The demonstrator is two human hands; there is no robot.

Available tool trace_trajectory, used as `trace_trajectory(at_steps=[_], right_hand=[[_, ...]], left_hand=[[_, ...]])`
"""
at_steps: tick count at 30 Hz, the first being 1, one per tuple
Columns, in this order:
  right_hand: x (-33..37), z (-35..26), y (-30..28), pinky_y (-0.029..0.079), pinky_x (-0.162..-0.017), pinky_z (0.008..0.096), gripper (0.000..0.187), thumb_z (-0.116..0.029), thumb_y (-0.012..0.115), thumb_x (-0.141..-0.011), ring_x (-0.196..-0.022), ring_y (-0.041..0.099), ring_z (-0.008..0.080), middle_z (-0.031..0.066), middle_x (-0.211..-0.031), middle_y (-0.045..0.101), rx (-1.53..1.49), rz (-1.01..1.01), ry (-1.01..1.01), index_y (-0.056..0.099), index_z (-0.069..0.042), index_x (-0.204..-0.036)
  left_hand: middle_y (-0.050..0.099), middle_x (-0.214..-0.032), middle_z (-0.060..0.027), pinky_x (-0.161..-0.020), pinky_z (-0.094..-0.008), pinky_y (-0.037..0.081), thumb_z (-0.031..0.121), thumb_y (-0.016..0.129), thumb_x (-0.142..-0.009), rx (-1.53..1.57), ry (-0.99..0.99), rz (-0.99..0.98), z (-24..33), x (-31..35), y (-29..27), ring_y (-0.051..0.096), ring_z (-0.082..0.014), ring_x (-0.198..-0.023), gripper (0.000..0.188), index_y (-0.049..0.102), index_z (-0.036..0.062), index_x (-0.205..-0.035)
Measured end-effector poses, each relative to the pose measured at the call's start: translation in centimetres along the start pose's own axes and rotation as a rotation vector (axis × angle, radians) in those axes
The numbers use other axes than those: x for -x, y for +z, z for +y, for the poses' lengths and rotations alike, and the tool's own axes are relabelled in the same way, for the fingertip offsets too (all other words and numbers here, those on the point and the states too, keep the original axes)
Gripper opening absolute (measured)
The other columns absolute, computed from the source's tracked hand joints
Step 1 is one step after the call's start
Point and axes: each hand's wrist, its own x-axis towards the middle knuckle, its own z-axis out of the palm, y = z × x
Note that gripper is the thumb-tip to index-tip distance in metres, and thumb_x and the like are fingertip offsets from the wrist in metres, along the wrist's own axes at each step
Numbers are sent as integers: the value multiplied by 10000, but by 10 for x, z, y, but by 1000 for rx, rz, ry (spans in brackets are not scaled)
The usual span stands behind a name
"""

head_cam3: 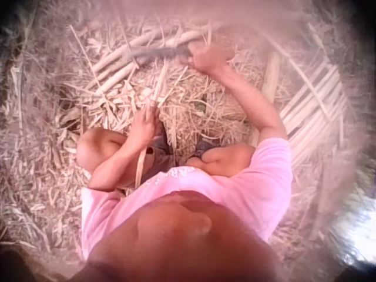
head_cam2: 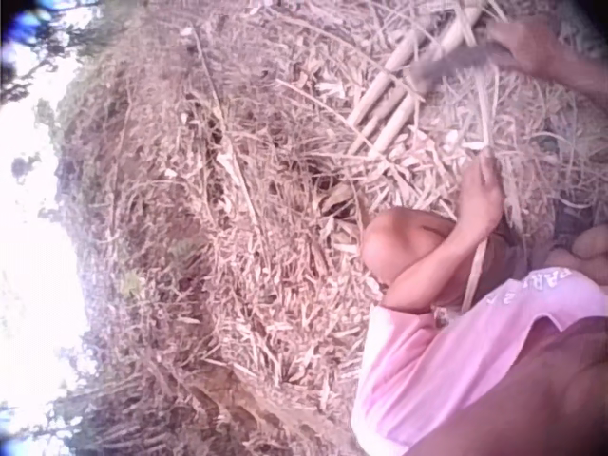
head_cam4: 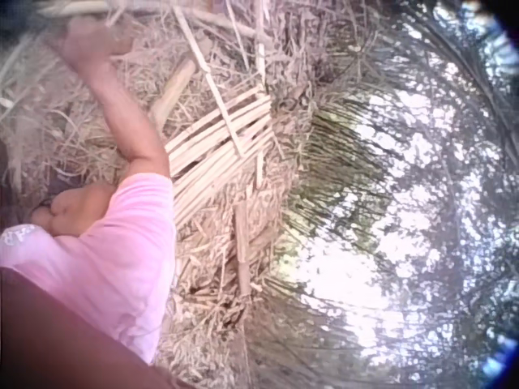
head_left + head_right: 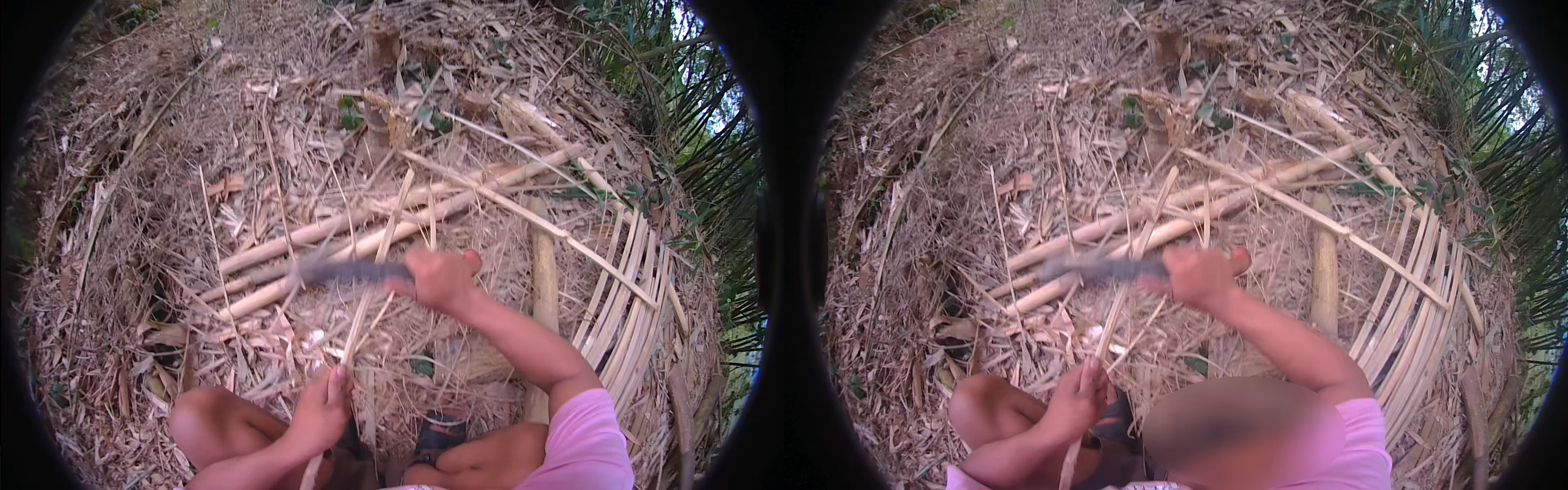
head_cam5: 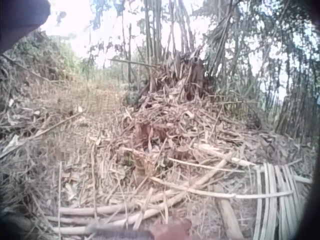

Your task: The person uses a large knife to shave thin strips of bamboo from a long piece of wood while sitting on the ground in an outdoor setting.

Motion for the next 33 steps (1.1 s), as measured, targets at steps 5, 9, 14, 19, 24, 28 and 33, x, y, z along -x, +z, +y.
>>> trace_trajectory(at_steps=[5, 9, 14, 19, 24, 28, 33], right_hand=[[-25, 54, -21, 524, -726, 466, 763, -719, 311, -910, -800, 673, 333, 172, -842, 673, -106, -161, 300, 609, -18, -880], [-13, 20, -6, 505, -711, 487, 760, -736, 326, -893, -746, 660, 334, 163, -759, 651, -136, -6, 144, 628, -42, -830], [-29, 54, -26, 536, -638, 471, 758, -747, 333, -882, -687, 680, 314, 157, -747, 664, -85, -102, 413, 640, -62, -777], [-6, 31, 3, 541, -537, 427, 717, -725, 362, -888, -608, 677, 287, 122, -643, 641, 16, 251, -70, 632, -74, -757], [-32, 70, -22, 526, -542, 494, 766, -783, 390, -831, -594, 664, 338, 156, -659, 648, -225, -69, 483, 641, -62, -766], [-16, 28, -4, 525, -673, 506, 772, -704, 330, -912, -693, 659, 403, 217, -701, 649, -48, 243, 25, 647, -16, -765], [-21, 105, -18, 513, -717, 506, 792, -684, 328, -924, -736, 649, 436, 252, -714, 645, -237, 156, 598, 660, 13, -749]], left_hand=[[414, -550, -15, -470, -294, 368, 340, 338, -1049, 90, -121, -47, 9, 0, -5, 418, -127, -466, 450, 466, 39, -739], [433, -561, -26, -476, -305, 379, 346, 333, -1050, 93, -28, 4, -1, -4, -2, 432, -130, -477, 450, 470, 41, -749], [351, -544, 25, -370, -241, 253, 414, 344, -1040, 243, -70, -66, 6, 11, -5, 298, -78, -404, 412, 426, 116, -767], [322, -555, 35, -368, -243, 222, 426, 352, -1037, 354, -184, -98, 13, 14, -12, 262, -81, -398, 394, 433, 117, -806], [293, -560, 35, -370, -244, 199, 411, 345, -1043, 381, -231, -154, 15, 19, -14, 232, -76, -403, 384, 412, 115, -808], [287, -559, 31, -371, -251, 186, 418, 334, -1044, 460, -250, -123, 15, 22, -22, 225, -82, -407, 392, 402, 113, -806], [289, -562, 29, -376, -250, 188, 432, 332, -1040, 417, -214, -134, 23, 29, -21, 237, -84, -414, 397, 402, 117, -808]])
